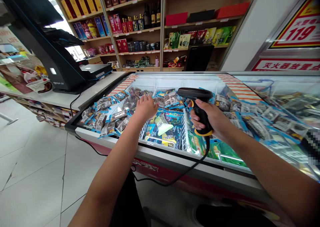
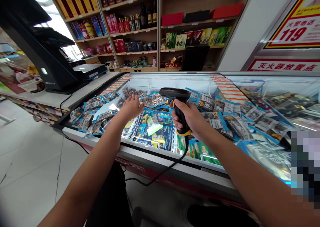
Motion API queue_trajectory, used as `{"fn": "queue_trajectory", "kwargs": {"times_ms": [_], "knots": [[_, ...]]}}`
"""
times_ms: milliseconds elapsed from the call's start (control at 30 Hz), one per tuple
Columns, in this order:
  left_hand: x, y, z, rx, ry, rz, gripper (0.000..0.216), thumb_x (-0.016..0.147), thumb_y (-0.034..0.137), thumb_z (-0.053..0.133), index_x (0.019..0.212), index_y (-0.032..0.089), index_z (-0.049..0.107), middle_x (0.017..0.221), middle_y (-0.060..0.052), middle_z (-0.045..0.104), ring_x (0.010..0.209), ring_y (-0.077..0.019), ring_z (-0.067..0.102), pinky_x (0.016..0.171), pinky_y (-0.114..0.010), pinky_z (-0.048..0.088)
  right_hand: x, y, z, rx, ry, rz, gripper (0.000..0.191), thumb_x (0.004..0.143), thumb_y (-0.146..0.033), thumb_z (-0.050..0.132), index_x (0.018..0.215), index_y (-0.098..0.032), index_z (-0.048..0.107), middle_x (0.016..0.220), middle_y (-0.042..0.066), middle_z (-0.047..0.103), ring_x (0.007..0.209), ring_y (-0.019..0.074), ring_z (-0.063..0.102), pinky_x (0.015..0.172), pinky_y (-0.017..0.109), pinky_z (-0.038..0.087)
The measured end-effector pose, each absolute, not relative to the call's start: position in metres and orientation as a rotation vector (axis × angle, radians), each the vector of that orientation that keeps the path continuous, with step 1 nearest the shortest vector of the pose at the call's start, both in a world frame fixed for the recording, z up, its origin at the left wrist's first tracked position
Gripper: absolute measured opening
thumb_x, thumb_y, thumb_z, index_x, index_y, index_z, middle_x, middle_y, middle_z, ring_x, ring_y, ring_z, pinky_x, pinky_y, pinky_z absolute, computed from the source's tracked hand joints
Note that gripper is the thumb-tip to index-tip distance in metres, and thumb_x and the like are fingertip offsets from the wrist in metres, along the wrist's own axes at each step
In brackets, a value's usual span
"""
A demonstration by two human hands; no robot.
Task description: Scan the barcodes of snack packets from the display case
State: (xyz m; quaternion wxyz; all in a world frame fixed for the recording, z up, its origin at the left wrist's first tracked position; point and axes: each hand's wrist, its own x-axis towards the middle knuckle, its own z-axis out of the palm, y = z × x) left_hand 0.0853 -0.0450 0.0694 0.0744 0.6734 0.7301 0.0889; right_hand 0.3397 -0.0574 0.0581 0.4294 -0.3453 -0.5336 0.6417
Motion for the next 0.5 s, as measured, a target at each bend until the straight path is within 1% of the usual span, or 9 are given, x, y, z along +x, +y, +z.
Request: {"fn": "queue_trajectory", "kwargs": {"times_ms": [33,67,100,133,200,267,333,400,500], "knots": [[0.079,-0.053,0.074,2.027,2.240,0.268,0.071,0.117,0.046,0.035,0.174,0.004,0.041,0.186,-0.030,0.038,0.176,-0.0440,0.034,0.141,-0.058,0.031,0.340,-0.057,0.058,-0.861,-1.337,1.597,0.046,0.098,-0.063,0.084,0.098,-0.027,0.055,0.062,-0.005,0.055,0.040,0.0109,0.038,0.039,0.028,0.038],[0.069,-0.062,0.078,2.030,2.293,0.253,0.066,0.117,0.042,0.033,0.170,0.005,0.048,0.179,-0.029,0.050,0.169,-0.0448,0.045,0.137,-0.059,0.036,0.340,-0.057,0.059,-0.860,-1.338,1.593,0.047,0.097,-0.063,0.084,0.098,-0.027,0.055,0.062,-0.005,0.055,0.040,0.0107,0.038,0.039,0.027,0.038],[0.057,-0.072,0.083,2.019,2.332,0.203,0.060,0.116,0.037,0.033,0.162,0.008,0.057,0.168,-0.028,0.063,0.160,-0.0447,0.056,0.132,-0.059,0.043,0.340,-0.057,0.059,-0.861,-1.336,1.591,0.047,0.097,-0.063,0.085,0.099,-0.027,0.054,0.063,-0.005,0.055,0.040,0.0104,0.039,0.039,0.027,0.037],[0.042,-0.080,0.086,1.993,2.382,0.121,0.055,0.114,0.033,0.033,0.154,0.011,0.064,0.158,-0.027,0.070,0.154,-0.0450,0.061,0.128,-0.060,0.047,0.340,-0.057,0.059,-0.863,-1.330,1.591,0.048,0.096,-0.063,0.085,0.099,-0.027,0.054,0.062,-0.005,0.055,0.040,0.0102,0.039,0.039,0.026,0.037],[0.008,-0.094,0.090,1.928,2.451,-0.098,0.049,0.109,0.026,0.040,0.146,0.016,0.071,0.151,-0.026,0.074,0.148,-0.0469,0.065,0.122,-0.061,0.052,0.339,-0.057,0.060,-0.872,-1.318,1.593,0.049,0.095,-0.063,0.086,0.098,-0.026,0.054,0.062,-0.005,0.056,0.040,0.0098,0.040,0.039,0.026,0.036],[-0.025,-0.100,0.090,1.868,2.421,-0.231,0.048,0.105,0.026,0.051,0.148,0.021,0.071,0.155,-0.023,0.073,0.145,-0.0447,0.068,0.116,-0.054,0.057,0.338,-0.058,0.061,-0.872,-1.323,1.590,0.049,0.094,-0.062,0.087,0.099,-0.027,0.054,0.062,-0.005,0.056,0.040,0.0102,0.040,0.039,0.025,0.035],[-0.052,-0.098,0.088,1.876,2.315,-0.267,0.053,0.101,0.026,0.055,0.152,0.027,0.070,0.159,-0.018,0.073,0.140,-0.0389,0.072,0.113,-0.045,0.058,0.336,-0.058,0.062,-0.863,-1.340,1.585,0.048,0.094,-0.062,0.087,0.099,-0.027,0.054,0.061,-0.005,0.055,0.040,0.0108,0.041,0.038,0.025,0.034],[-0.067,-0.092,0.088,1.919,2.230,-0.311,0.054,0.101,0.027,0.056,0.153,0.025,0.069,0.158,-0.017,0.073,0.136,-0.0352,0.074,0.112,-0.041,0.058,0.336,-0.058,0.062,-0.864,-1.357,1.583,0.048,0.094,-0.061,0.087,0.098,-0.027,0.054,0.061,-0.005,0.055,0.039,0.0108,0.041,0.038,0.025,0.034],[-0.076,-0.079,0.093,2.004,2.210,-0.362,0.050,0.097,0.037,0.064,0.144,0.022,0.073,0.152,-0.018,0.076,0.139,-0.0349,0.072,0.114,-0.039,0.056,0.336,-0.057,0.061,-0.883,-1.360,1.581,0.050,0.095,-0.062,0.086,0.094,-0.027,0.051,0.062,-0.005,0.055,0.040,0.0102,0.042,0.039,0.025,0.035]]}}
